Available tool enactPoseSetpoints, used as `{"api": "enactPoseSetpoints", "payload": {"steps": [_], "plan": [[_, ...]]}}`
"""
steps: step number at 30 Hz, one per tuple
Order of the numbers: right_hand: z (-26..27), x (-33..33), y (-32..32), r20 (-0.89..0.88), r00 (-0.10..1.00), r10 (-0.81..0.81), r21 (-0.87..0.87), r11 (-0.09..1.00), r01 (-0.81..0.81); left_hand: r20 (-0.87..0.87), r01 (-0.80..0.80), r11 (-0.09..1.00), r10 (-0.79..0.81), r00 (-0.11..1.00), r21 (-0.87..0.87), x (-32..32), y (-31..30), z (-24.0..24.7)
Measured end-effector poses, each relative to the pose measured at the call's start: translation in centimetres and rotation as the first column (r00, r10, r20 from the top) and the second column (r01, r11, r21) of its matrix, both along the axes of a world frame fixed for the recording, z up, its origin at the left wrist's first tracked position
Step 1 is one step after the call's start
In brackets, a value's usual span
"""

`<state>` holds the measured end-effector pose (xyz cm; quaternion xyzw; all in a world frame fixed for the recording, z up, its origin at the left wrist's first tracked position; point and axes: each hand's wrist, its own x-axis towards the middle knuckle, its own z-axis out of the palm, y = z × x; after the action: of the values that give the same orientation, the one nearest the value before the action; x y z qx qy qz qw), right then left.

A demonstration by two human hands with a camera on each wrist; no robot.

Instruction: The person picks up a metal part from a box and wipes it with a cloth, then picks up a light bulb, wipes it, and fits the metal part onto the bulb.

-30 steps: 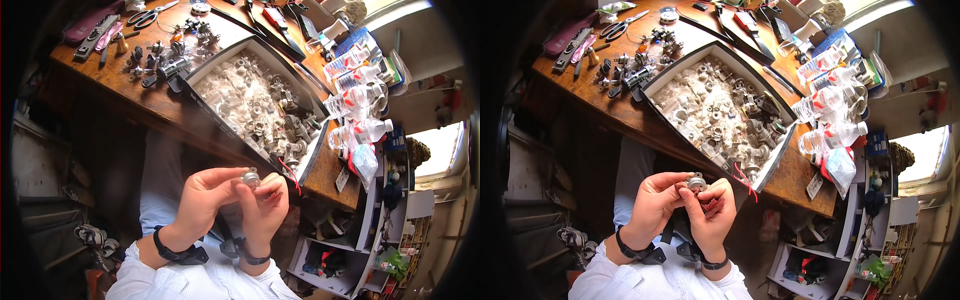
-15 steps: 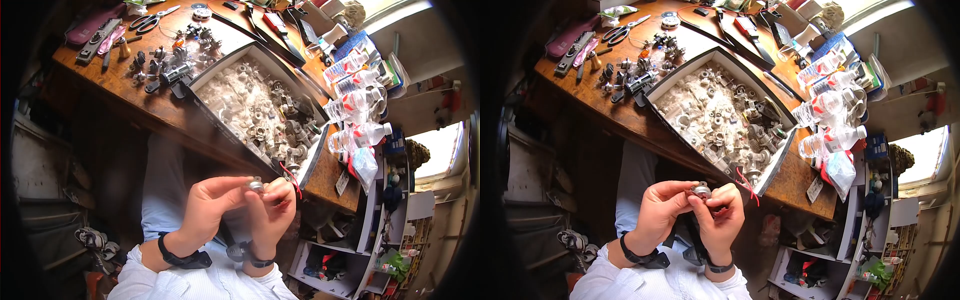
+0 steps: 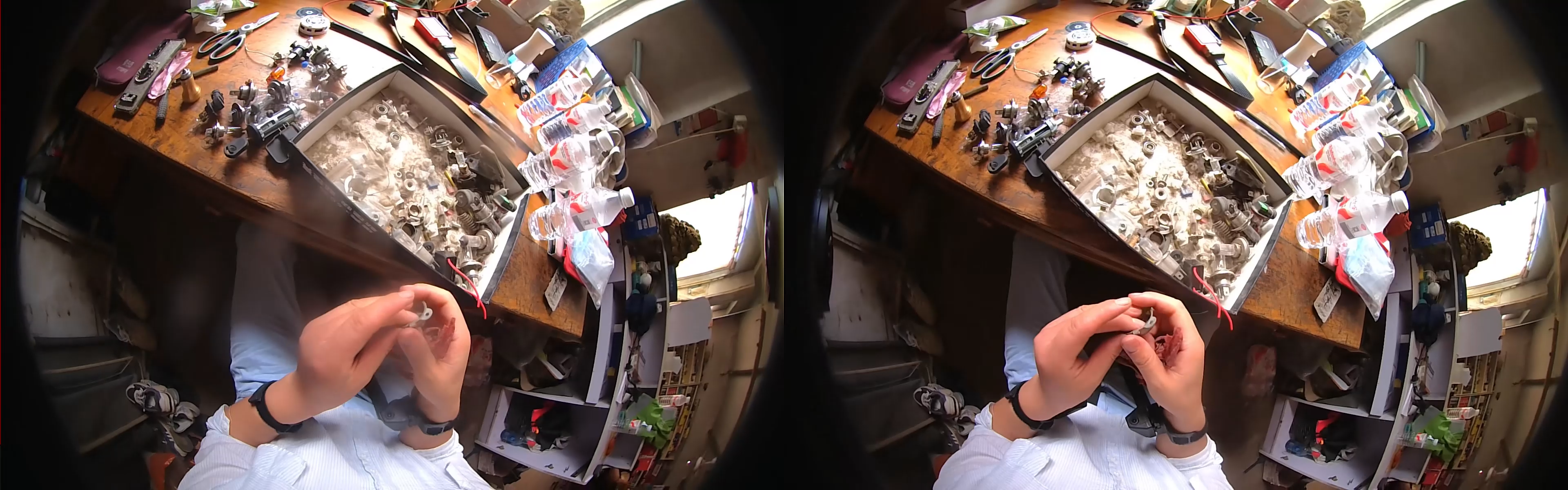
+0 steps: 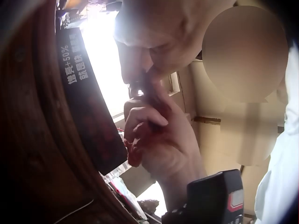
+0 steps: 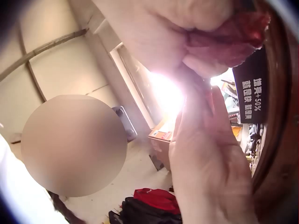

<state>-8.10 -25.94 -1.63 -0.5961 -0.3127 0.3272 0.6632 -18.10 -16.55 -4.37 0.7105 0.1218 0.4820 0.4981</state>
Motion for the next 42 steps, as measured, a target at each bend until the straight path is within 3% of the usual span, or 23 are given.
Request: {"api": "enactPoseSetpoints", "payload": {"steps": [4, 6, 7, 10, 15, 20, 22, 24, 26, 28, 29, 34, 36, 42], "plan": [[-0.6, -0.3, -0.7, -0.096, 0.995, 0.002, 0.022, 1.000, 0.000, -0.001, -0.108, 0.993, 0.108, 0.994, 0.047, -0.4, 0.3, 0.6], [-0.8, -0.4, -1.1, -0.163, 0.986, 0.042, 0.079, 0.996, -0.029, 0.001, -0.105, 0.987, 0.106, 0.994, -0.121, -0.4, 0.1, 1.0], [-1.5, -0.4, -1.4, -0.162, 0.987, 0.015, 0.066, 0.998, -0.004, -0.011, -0.005, 0.980, 0.003, 1.000, -0.200, -0.4, 0.1, 0.6], [-1.7, -0.7, -1.4, -0.247, 0.967, 0.064, 0.176, 0.984, -0.021, -0.011, 0.096, 0.990, -0.098, 0.995, -0.102, -0.4, 0.3, 0.3], [-2.1, -1.2, -1.1, -0.253, 0.967, 0.041, 0.199, 0.980, 0.011, -0.003, 0.083, 0.996, -0.083, 0.997, -0.042, -0.4, 0.4, 0.6], [-1.2, -1.6, 0.0, -0.198, 0.978, -0.063, 0.121, 0.989, 0.088, 0.065, 0.174, 0.936, -0.162, 0.985, -0.305, -0.4, -0.1, 0.4], [-1.1, -1.1, 0.3, -0.165, 0.984, 0.070, 0.248, 0.968, -0.027, 0.019, 0.111, 0.963, -0.109, 0.994, -0.247, -0.6, 0.3, 0.7], [-0.4, -1.0, 0.1, -0.234, 0.972, 0.020, 0.139, 0.990, 0.014, -0.023, 0.050, 0.982, -0.055, 0.998, -0.184, -0.7, 0.5, 0.7], [-0.9, -0.1, -0.3, -0.292, 0.955, 0.050, 0.194, 0.981, 0.008, -0.022, 0.020, 0.975, -0.025, 0.999, -0.223, -0.7, 0.5, 0.5], [-1.3, -0.2, 0.0, -0.197, 0.976, -0.088, 0.198, 0.972, 0.127, -0.026, 0.033, 0.968, -0.041, 0.999, -0.248, -0.8, 0.6, 0.5], [-1.5, 0.0, 0.0, -0.227, 0.972, -0.059, 0.267, 0.956, 0.121, -0.022, 0.049, 0.963, -0.057, 0.998, -0.267, -0.8, 0.6, 0.4], [-0.6, -0.2, -0.3, -0.186, 0.978, -0.096, 0.234, 0.962, 0.139, -0.011, 0.117, 0.932, -0.129, 0.992, -0.343, -0.9, 0.5, 0.5], [-0.1, -0.2, 0.0, 0.151, 0.979, -0.135, 0.124, 0.985, 0.117, -0.007, 0.128, 0.920, -0.140, 0.990, -0.370, -0.9, 0.5, 0.5], [0.4, 0.0, -0.4, 0.102, 0.987, -0.121, 0.157, 0.982, 0.104, 0.048, 0.213, 0.882, -0.213, 0.976, -0.420, -0.9, 0.7, 0.3]]}}
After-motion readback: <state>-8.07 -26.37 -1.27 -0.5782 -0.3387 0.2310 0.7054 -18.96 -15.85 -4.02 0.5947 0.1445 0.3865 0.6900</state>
